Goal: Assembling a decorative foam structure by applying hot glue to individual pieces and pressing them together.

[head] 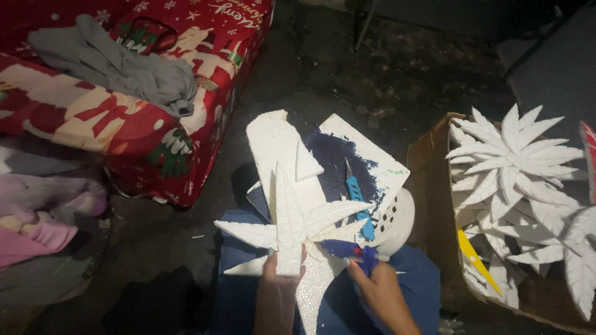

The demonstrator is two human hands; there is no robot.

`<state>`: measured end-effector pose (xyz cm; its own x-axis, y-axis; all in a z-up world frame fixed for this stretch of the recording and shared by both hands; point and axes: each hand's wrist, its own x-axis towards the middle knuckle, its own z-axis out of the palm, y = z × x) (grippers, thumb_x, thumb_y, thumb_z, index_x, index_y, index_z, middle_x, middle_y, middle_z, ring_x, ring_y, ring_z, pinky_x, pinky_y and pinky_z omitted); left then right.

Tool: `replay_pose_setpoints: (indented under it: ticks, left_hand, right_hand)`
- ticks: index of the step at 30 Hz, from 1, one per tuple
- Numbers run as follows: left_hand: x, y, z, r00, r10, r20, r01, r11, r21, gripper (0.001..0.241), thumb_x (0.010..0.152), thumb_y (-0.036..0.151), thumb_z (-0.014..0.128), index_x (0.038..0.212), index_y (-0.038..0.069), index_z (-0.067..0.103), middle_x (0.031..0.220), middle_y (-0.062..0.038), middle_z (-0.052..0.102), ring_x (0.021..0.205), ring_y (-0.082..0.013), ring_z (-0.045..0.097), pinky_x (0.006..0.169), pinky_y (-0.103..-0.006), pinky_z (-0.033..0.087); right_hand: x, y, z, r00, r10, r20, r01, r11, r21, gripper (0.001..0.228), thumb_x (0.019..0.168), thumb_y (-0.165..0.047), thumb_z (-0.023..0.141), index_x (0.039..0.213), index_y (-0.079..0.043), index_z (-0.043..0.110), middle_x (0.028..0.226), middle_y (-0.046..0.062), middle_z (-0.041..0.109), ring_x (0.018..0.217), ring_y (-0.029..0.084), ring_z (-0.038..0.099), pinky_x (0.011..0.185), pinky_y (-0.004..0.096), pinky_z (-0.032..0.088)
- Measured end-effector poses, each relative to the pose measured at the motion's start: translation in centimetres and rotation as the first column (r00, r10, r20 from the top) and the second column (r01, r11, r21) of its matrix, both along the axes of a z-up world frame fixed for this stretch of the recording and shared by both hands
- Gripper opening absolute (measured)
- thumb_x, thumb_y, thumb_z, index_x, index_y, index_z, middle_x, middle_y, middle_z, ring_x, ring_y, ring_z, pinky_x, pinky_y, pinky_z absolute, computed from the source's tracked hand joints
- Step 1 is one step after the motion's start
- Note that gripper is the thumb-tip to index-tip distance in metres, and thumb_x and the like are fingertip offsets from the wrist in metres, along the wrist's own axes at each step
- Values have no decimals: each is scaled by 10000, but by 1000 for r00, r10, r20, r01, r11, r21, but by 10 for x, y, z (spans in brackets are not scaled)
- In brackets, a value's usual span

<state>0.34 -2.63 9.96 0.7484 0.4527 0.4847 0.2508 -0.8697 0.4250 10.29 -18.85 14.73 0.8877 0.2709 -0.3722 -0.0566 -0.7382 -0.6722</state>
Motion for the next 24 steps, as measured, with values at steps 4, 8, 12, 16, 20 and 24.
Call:
replay_pose_setpoints:
  ticks: [4, 8, 12, 16, 20, 24]
  left_hand:
    - [-1, -1, 7, 1000, 11, 20, -9, 997, -82, 410, 785, 185, 752, 1109, -35, 632, 995, -108, 692, 846, -158, 711, 596, -187, 569]
    - [-2, 0, 12, 1000, -10, 17, 11, 999, -39, 400, 784, 172, 754, 1115, -27, 647, 1007, -105, 693, 853, -159, 711, 579, -187, 561]
    - [-3, 0, 4, 997, -32, -76, 42, 989, 141, 370, 784, 158, 742, 1103, -15, 668, 1048, -140, 682, 891, -197, 692, 714, -226, 562]
    - [0, -1, -3, 999, 3, 35, -4, 1000, 29, 412, 779, 168, 760, 1094, -68, 639, 1009, -133, 695, 874, -194, 702, 668, -217, 564]
    - [0, -2, 1, 1000, 1, 27, -2, 1000, 25, 410, 781, 165, 758, 1088, -79, 640, 1014, -138, 695, 850, -187, 707, 616, -212, 567]
    - [-1, -2, 6, 1000, -14, 4, 14, 1000, -6, 396, 794, 162, 743, 1090, -75, 631, 1000, -128, 695, 866, -187, 707, 610, -206, 564]
  right_hand:
    - [3, 1, -5, 997, 7, 72, -9, 999, 36, 300, 841, -382, 585, 851, -114, 719, 794, -1, 746, 756, 131, 689, 675, 272, 491]
    - [2, 0, -5, 999, -12, 40, 12, 1000, 9, 332, 837, -397, 572, 911, -110, 722, 859, 24, 764, 806, 158, 701, 704, 280, 495]
    - [-1, -5, -8, 999, 16, 50, -13, 998, -53, 311, 823, -382, 601, 798, -113, 756, 719, 16, 737, 712, 152, 697, 641, 280, 467]
    - [-3, -11, -12, 1000, 25, 6, -24, 997, -74, 340, 830, -414, 613, 710, -109, 704, 645, 3, 693, 623, 116, 651, 580, 277, 434]
    - [-6, -7, 4, 998, 2, -66, -9, 993, -114, 345, 835, -395, 618, 692, -105, 741, 494, 41, 666, 513, 146, 677, 557, 266, 477]
    - [-6, -19, -6, 998, 61, 11, -60, 990, -125, 356, 827, -420, 639, 629, -126, 666, 589, -29, 639, 578, 93, 602, 571, 280, 425]
